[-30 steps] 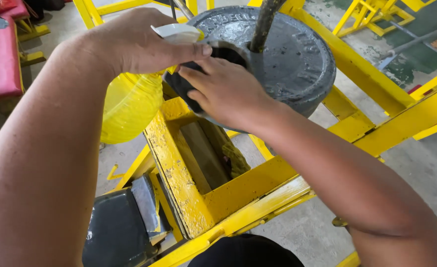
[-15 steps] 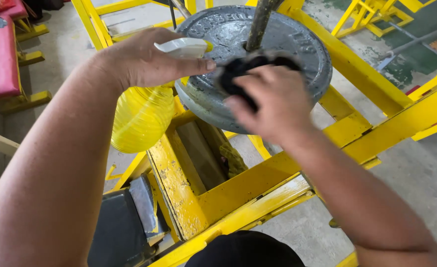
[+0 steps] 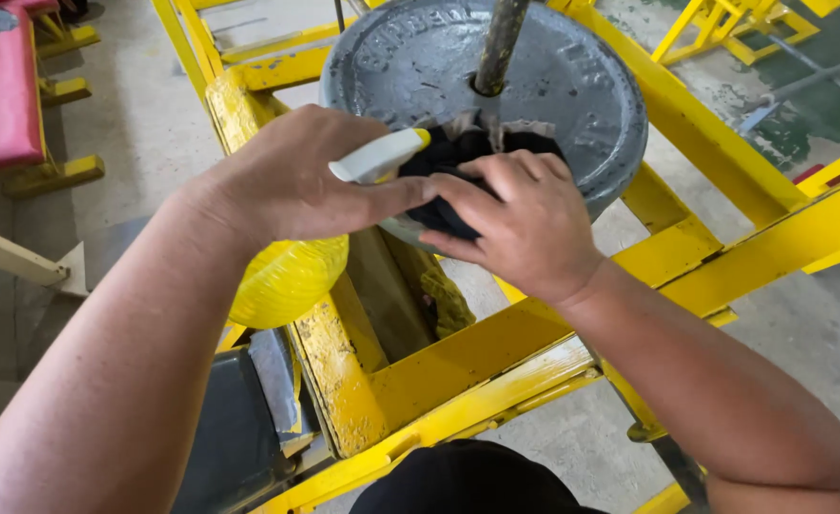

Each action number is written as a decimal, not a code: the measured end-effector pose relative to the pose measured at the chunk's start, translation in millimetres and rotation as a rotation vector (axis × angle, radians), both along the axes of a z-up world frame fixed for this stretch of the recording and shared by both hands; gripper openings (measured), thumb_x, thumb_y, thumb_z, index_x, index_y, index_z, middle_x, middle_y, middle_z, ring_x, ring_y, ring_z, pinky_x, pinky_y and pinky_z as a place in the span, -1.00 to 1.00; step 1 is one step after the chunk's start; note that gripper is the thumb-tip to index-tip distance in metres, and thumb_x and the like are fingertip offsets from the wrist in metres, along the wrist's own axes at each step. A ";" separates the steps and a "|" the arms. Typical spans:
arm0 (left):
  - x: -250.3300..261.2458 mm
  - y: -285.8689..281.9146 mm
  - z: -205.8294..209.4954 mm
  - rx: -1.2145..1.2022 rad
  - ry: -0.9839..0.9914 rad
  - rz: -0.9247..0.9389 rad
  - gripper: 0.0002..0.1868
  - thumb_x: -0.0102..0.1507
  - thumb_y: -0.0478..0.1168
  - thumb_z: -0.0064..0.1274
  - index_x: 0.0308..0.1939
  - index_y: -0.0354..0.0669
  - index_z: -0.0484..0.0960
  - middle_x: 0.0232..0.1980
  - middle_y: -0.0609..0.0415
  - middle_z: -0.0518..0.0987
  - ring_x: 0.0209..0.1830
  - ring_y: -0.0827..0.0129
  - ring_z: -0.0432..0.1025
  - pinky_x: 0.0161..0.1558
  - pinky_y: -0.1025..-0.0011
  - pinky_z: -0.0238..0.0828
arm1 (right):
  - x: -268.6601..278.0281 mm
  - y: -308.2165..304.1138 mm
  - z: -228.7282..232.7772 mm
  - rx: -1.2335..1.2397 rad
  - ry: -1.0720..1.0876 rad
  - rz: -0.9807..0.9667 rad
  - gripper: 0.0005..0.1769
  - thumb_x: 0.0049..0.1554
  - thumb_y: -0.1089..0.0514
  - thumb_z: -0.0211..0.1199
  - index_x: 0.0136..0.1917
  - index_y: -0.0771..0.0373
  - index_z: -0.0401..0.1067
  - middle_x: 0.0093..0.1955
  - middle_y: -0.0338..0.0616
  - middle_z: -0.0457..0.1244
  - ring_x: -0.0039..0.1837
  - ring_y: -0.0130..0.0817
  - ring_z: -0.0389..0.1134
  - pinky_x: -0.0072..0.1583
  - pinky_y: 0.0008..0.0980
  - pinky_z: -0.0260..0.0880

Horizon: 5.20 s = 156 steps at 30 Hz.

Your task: Cleaning and wiping down a yellow leg press machine and weight plates in a gym.

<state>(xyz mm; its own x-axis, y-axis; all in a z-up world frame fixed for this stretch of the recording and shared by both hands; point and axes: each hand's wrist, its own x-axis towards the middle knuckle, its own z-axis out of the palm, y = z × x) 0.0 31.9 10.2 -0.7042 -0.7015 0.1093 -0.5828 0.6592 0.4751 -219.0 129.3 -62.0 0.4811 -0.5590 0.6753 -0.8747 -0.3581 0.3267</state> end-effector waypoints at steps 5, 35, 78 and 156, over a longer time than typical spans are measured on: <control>-10.6 21.5 -0.5 -0.074 -0.055 -0.069 -0.51 0.14 0.26 0.08 -0.27 -0.07 0.71 -0.37 -0.11 0.67 -0.26 -0.06 0.57 -0.10 0.08 0.46 | -40.9 5.1 -8.0 -0.019 0.010 0.098 -0.48 0.12 -0.23 0.52 0.19 0.07 0.53 0.07 -0.27 0.28 0.06 -0.23 0.33 0.13 -0.16 0.30; 11.5 -25.7 12.0 0.089 0.183 0.080 -0.32 0.20 0.41 0.03 0.05 -0.04 0.71 -0.20 0.03 0.73 -0.17 0.31 0.56 -0.13 0.29 0.47 | 2.3 -113.1 31.6 0.864 -0.471 0.112 -0.59 0.17 0.21 -0.02 0.29 0.15 0.37 0.26 -0.05 0.34 0.34 -0.17 0.35 0.32 -0.15 0.34; 33.9 6.1 17.1 0.004 0.161 0.146 -0.37 0.12 0.40 0.15 -0.11 -0.04 0.75 -0.29 0.04 0.73 -0.22 0.31 0.63 -0.09 0.27 0.50 | -29.0 -188.6 15.0 0.704 -0.085 0.092 -0.41 0.37 -0.02 -0.04 0.60 0.17 0.12 0.61 0.21 -0.04 0.63 0.10 -0.09 0.53 -0.04 -0.09; -97.5 10.5 20.7 0.099 0.228 -0.247 -0.38 0.30 0.46 -0.23 0.22 0.36 0.63 0.15 0.13 0.65 0.18 0.10 0.42 0.18 0.19 0.31 | -142.1 7.9 32.6 0.631 -0.031 0.082 -0.18 -0.13 0.04 0.23 0.44 0.10 0.28 0.42 0.16 0.15 0.46 0.12 0.16 0.43 0.04 0.18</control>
<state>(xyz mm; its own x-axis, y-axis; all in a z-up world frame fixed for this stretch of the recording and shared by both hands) -97.5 42.4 30.9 -0.8192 -0.5280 0.2238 -0.2828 0.7115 0.6433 -361.1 137.2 -29.4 0.5249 -0.8159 0.2425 -0.8417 -0.5398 0.0059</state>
